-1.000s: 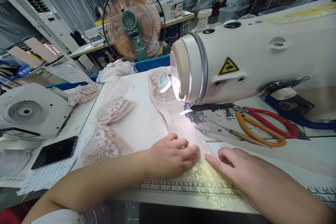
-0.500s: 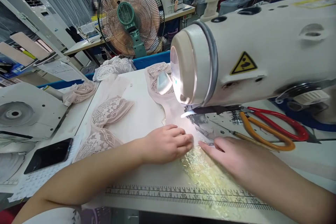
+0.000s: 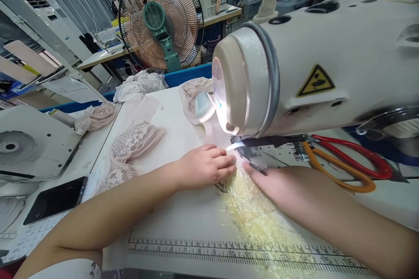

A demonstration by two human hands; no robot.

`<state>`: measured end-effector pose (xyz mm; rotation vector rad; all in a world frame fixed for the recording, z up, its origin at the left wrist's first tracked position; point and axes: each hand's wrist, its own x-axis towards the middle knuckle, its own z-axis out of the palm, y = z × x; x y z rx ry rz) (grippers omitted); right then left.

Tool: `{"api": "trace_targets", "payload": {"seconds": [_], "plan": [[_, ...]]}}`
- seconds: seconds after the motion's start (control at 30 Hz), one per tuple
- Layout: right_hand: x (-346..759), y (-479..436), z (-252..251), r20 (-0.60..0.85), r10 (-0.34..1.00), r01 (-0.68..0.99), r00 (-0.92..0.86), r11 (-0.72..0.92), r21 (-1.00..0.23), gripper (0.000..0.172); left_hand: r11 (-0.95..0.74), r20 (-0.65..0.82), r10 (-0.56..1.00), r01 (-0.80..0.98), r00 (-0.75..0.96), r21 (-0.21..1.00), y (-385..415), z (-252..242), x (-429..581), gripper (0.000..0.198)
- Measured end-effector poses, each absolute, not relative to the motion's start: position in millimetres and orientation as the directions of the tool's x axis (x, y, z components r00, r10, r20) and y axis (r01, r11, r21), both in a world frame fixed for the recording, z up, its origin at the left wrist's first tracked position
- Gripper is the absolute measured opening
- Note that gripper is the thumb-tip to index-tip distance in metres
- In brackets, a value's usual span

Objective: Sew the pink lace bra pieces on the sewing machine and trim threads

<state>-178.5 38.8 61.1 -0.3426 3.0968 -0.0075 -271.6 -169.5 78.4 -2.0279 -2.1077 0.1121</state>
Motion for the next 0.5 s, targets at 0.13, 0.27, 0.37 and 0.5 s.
{"api": "trace_targets", "payload": {"seconds": [0.13,0.27,0.37,0.5], "plan": [[-184,29,68,-0.231,-0.181,-0.211,-0.956,0.971,0.111,0.056,0.054,0.131,0.991,0.971,-0.024,-0.231,-169,76,-281,0.029],[-181,24,69,-0.198,-0.229,-0.267,-0.953,0.944,0.196,0.082,0.063,0.082,0.996,0.969,-0.044,-0.239,-169,79,-288,0.030],[-179,23,70,-0.165,-0.223,-0.258,-0.961,0.939,0.230,0.077,0.097,0.085,0.993,0.961,-0.078,-0.260,-169,81,-292,0.030],[-175,21,74,-0.170,-0.224,-0.262,-0.960,0.932,0.249,0.067,0.139,0.092,0.989,0.951,-0.117,-0.278,-171,79,-298,0.031]]}}
